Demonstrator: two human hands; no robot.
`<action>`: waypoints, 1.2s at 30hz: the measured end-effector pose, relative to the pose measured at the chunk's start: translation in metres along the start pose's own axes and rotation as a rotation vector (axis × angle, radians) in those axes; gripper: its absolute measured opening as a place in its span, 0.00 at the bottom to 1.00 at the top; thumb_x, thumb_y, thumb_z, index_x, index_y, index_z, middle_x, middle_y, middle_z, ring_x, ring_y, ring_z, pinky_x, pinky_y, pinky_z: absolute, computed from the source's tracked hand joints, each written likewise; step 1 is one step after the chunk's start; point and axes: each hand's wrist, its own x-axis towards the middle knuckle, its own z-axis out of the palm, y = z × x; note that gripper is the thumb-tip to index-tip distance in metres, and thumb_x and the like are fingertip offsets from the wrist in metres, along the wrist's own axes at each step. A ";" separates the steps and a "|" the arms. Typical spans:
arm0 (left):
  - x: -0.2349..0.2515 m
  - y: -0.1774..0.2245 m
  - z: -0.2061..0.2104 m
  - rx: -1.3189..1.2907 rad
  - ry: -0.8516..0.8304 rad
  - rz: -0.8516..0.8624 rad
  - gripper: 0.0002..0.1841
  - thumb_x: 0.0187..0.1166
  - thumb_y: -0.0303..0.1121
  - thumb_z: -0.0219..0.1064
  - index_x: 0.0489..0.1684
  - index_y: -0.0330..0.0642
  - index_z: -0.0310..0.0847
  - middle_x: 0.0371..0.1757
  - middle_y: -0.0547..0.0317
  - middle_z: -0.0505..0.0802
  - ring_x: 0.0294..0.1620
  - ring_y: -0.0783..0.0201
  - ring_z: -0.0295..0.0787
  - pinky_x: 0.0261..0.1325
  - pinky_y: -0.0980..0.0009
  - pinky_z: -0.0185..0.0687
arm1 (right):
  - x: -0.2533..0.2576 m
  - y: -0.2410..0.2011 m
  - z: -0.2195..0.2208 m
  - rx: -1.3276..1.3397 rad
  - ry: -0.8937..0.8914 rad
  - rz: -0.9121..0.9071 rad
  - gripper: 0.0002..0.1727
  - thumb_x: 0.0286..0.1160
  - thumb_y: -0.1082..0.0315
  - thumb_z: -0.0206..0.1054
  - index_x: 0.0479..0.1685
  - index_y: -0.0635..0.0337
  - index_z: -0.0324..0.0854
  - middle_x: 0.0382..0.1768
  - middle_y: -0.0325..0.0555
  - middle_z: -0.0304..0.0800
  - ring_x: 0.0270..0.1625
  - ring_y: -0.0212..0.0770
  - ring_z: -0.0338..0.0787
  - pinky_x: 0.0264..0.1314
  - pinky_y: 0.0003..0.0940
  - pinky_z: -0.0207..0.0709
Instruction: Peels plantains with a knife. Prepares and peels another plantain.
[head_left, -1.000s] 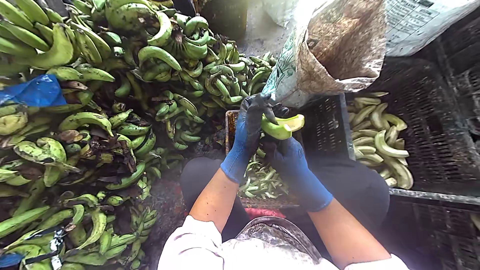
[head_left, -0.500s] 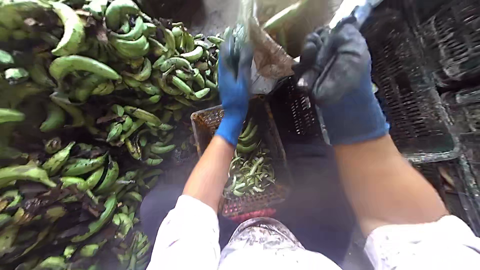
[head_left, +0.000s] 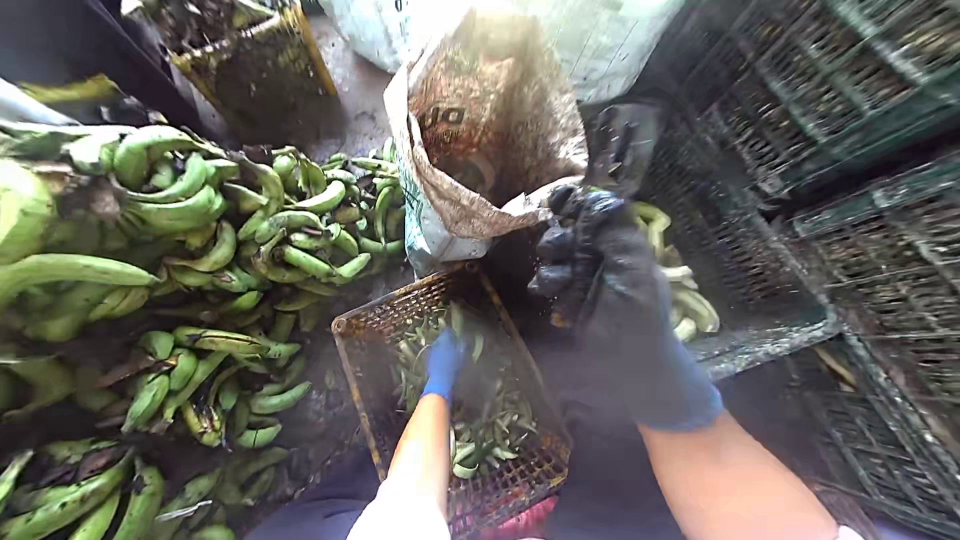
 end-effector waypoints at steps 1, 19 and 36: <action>-0.017 0.003 -0.008 -0.064 0.071 0.003 0.30 0.81 0.53 0.64 0.75 0.40 0.76 0.65 0.39 0.89 0.68 0.41 0.85 0.70 0.37 0.77 | 0.000 0.005 0.001 -0.021 0.031 0.018 0.16 0.94 0.53 0.47 0.67 0.45 0.73 0.34 0.38 0.85 0.26 0.31 0.85 0.27 0.25 0.84; -0.184 0.017 -0.086 -1.438 0.605 0.215 0.15 0.91 0.37 0.54 0.59 0.34 0.79 0.39 0.53 0.89 0.34 0.67 0.85 0.40 0.68 0.84 | -0.145 0.204 -0.026 -0.928 0.106 0.393 0.34 0.83 0.47 0.62 0.83 0.57 0.69 0.66 0.57 0.87 0.66 0.53 0.89 0.71 0.58 0.80; -0.260 -0.001 -0.175 -1.257 0.371 0.732 0.31 0.88 0.41 0.60 0.90 0.73 0.56 0.69 0.60 0.85 0.56 0.62 0.88 0.52 0.62 0.90 | -0.167 0.203 -0.018 -0.578 0.020 0.583 0.28 0.92 0.50 0.52 0.79 0.61 0.67 0.51 0.53 0.92 0.44 0.45 0.95 0.46 0.46 0.92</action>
